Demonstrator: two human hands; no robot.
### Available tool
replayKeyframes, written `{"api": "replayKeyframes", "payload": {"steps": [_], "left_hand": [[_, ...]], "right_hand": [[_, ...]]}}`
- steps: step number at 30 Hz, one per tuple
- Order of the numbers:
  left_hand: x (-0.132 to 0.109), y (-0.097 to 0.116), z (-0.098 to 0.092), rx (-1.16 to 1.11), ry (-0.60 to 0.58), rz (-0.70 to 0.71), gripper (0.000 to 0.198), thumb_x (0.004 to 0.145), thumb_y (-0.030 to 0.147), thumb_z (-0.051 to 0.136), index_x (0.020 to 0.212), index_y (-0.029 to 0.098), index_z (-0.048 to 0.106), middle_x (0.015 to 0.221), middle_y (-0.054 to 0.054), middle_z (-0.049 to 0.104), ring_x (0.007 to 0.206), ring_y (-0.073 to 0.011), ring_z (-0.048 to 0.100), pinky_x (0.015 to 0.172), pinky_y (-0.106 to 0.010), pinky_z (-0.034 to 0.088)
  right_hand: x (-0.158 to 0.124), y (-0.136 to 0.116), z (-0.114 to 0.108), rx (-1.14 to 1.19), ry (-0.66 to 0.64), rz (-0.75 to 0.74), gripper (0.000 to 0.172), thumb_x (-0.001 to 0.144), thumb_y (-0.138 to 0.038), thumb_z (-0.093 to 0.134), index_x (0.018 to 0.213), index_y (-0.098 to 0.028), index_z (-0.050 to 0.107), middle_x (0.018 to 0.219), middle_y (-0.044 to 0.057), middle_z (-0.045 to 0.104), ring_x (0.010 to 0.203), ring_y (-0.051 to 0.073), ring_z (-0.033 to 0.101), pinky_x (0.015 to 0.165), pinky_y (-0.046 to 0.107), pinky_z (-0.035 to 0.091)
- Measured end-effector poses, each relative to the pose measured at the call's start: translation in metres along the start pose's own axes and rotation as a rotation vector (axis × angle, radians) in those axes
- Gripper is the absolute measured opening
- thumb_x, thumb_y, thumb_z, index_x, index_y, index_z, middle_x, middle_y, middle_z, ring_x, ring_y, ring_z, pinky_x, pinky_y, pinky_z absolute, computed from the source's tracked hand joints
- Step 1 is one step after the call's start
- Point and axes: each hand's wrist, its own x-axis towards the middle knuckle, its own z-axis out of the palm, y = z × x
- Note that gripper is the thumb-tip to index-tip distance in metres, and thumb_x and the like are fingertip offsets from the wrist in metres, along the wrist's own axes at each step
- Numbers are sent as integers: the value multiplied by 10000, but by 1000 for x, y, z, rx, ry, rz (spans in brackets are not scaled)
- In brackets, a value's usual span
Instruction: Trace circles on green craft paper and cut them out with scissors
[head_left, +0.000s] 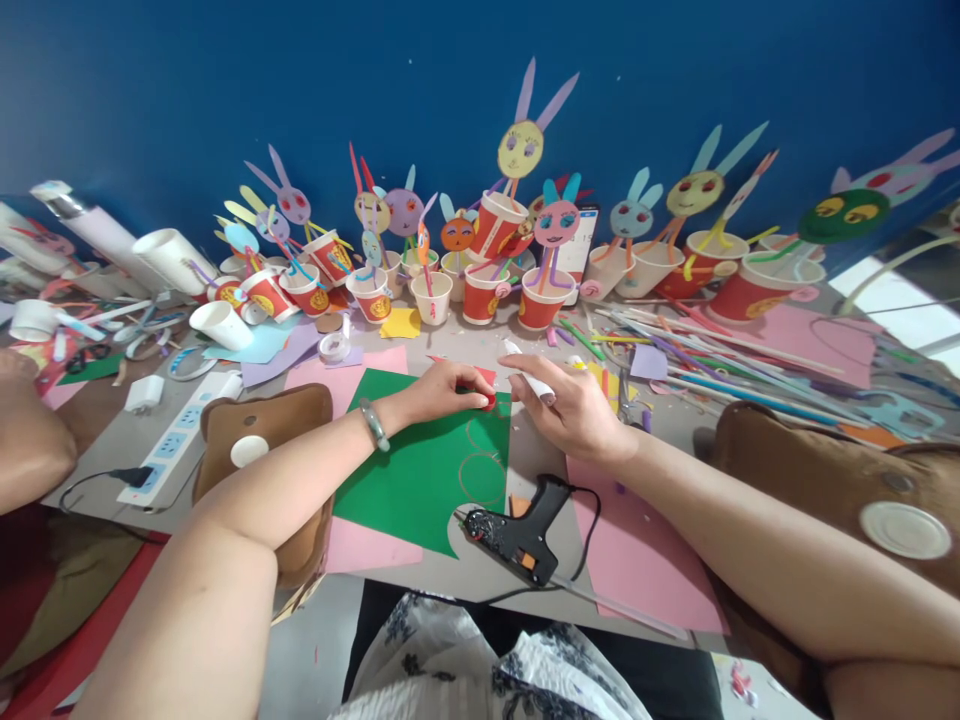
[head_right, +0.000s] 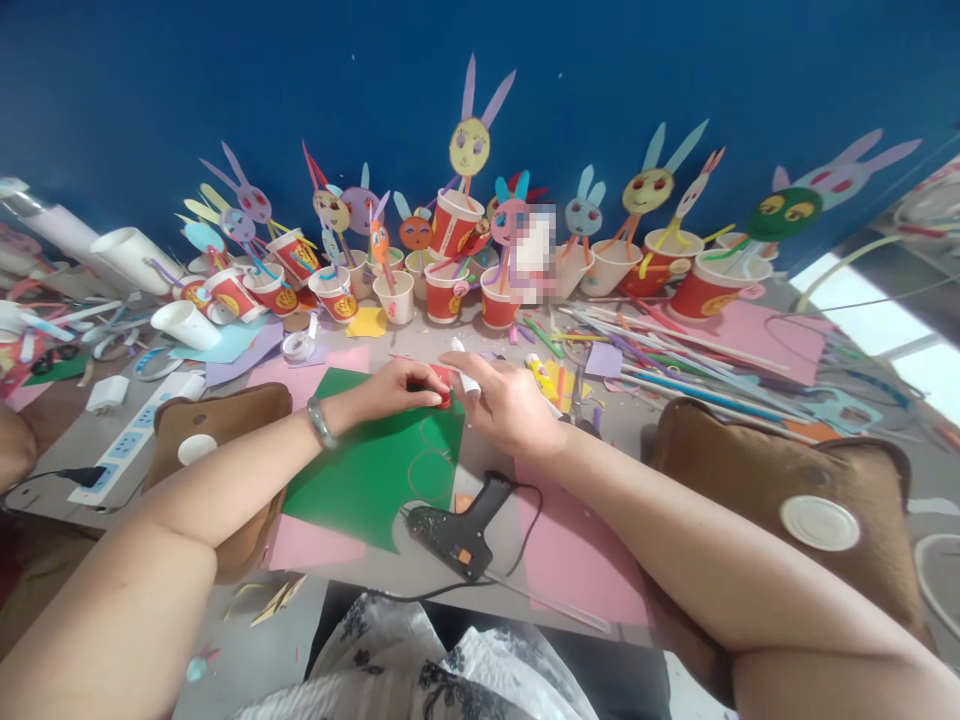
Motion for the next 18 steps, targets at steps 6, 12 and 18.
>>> {"api": "replayKeyframes", "payload": {"steps": [6, 12, 18], "left_hand": [[1, 4, 1, 63, 26, -17, 125, 798, 201, 694, 867, 142, 780, 889, -61, 777, 848, -167, 699, 803, -267, 512], [2, 7, 0, 132, 48, -42, 123, 770, 146, 710, 866, 140, 785, 908, -59, 768, 874, -170, 684, 804, -265, 497], [2, 6, 0, 130, 44, -30, 109, 778, 157, 725, 870, 141, 783, 903, -62, 766, 891, -170, 680, 830, -270, 493]], "right_hand": [[1, -6, -5, 8, 155, -106, 221, 983, -316, 520, 1050, -191, 689, 907, 84, 781, 746, 192, 726, 700, 297, 542], [0, -7, -8, 68, 213, -156, 160, 942, -235, 518, 821, -209, 620, 667, 26, 701, 522, 140, 613, 530, 267, 476], [-1, 2, -3, 95, 56, -369, 55, 881, -178, 565, 840, -214, 559, 630, -8, 630, 512, 125, 548, 512, 257, 410]]}}
